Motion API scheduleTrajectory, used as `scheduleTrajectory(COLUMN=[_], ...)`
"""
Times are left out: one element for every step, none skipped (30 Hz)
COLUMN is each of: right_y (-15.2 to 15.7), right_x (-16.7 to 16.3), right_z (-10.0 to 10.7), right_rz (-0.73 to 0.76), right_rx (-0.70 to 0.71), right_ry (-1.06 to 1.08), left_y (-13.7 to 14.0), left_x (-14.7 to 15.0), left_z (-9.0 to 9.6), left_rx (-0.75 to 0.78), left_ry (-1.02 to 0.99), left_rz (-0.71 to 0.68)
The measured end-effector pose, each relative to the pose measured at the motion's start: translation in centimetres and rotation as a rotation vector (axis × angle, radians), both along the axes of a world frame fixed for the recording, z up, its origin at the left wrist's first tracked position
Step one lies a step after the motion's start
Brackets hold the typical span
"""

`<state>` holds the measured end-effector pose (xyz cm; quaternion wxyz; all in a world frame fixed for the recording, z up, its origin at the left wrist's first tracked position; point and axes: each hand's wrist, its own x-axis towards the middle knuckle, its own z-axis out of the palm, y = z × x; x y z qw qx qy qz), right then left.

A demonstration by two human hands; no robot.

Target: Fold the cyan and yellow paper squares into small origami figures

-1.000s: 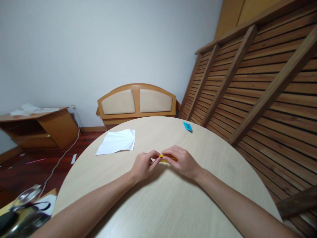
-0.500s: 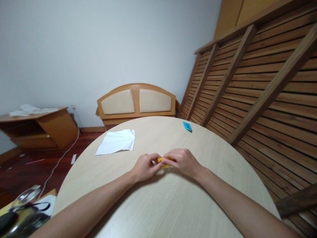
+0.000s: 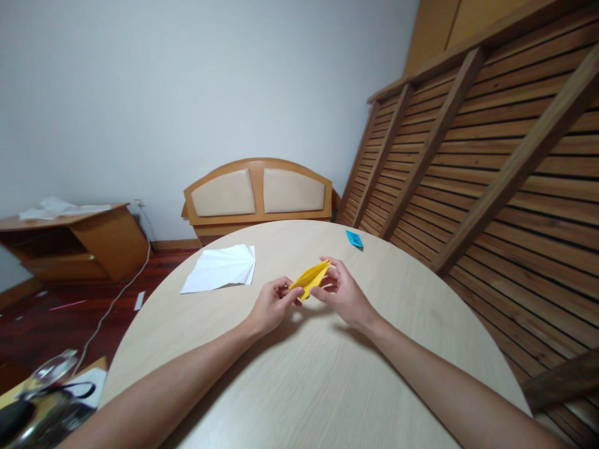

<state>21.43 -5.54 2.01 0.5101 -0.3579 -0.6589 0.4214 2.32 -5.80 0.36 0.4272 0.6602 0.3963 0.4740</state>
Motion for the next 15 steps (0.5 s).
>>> scheduleTrajectory(right_y=[-0.3, -0.6, -0.8, -0.9, -1.0, -1.0, -0.9, -0.7, -0.6, -0.5, -0.4, -0.3, -0.3, -0.3, -0.3], right_x=[-0.7, -1.4, -1.9, -2.3, -2.5, -2.6, -2.6, -2.4, -2.2, -2.0, -1.9, -1.7, -1.7, -1.6, -1.6], right_z=[-0.2, -0.3, -0.3, -0.4, -0.4, -0.3, -0.3, -0.3, -0.3, -0.3, -0.4, -0.4, -0.5, -0.5, -0.5], right_rz=[0.053, 0.092, 0.120, 0.119, 0.125, 0.143, 0.161, 0.181, 0.198, 0.208, 0.211, 0.210, 0.208, 0.202, 0.195], right_rx=[-0.053, -0.085, -0.111, -0.130, -0.142, -0.147, -0.148, -0.147, -0.145, -0.144, -0.145, -0.146, -0.148, -0.151, -0.156], right_ry=[0.025, 0.044, 0.046, 0.062, 0.082, 0.092, 0.102, 0.107, 0.108, 0.108, 0.108, 0.109, 0.111, 0.116, 0.120], left_y=[-0.1, -0.1, -0.2, -0.3, -0.3, -0.4, -0.4, -0.4, -0.3, -0.3, -0.2, -0.1, -0.1, -0.1, -0.1], left_x=[0.0, 0.0, 0.0, 0.1, 0.1, 0.1, 0.1, 0.2, 0.2, 0.2, 0.2, 0.1, 0.1, 0.1, 0.1], left_z=[0.1, 0.1, 0.2, 0.2, 0.2, 0.2, 0.2, 0.1, 0.0, 0.0, -0.1, -0.2, -0.2, -0.2, -0.2], left_rx=[0.000, -0.004, -0.014, -0.029, -0.049, -0.072, -0.095, -0.116, -0.134, -0.149, -0.160, -0.167, -0.171, -0.172, -0.170], left_ry=[-0.023, -0.043, -0.057, -0.068, -0.073, -0.073, -0.069, -0.063, -0.058, -0.054, -0.052, -0.050, -0.045, -0.035, -0.019], left_rz=[0.001, -0.004, -0.014, -0.031, -0.055, -0.086, -0.123, -0.159, -0.189, -0.211, -0.223, -0.227, -0.227, -0.227, -0.229])
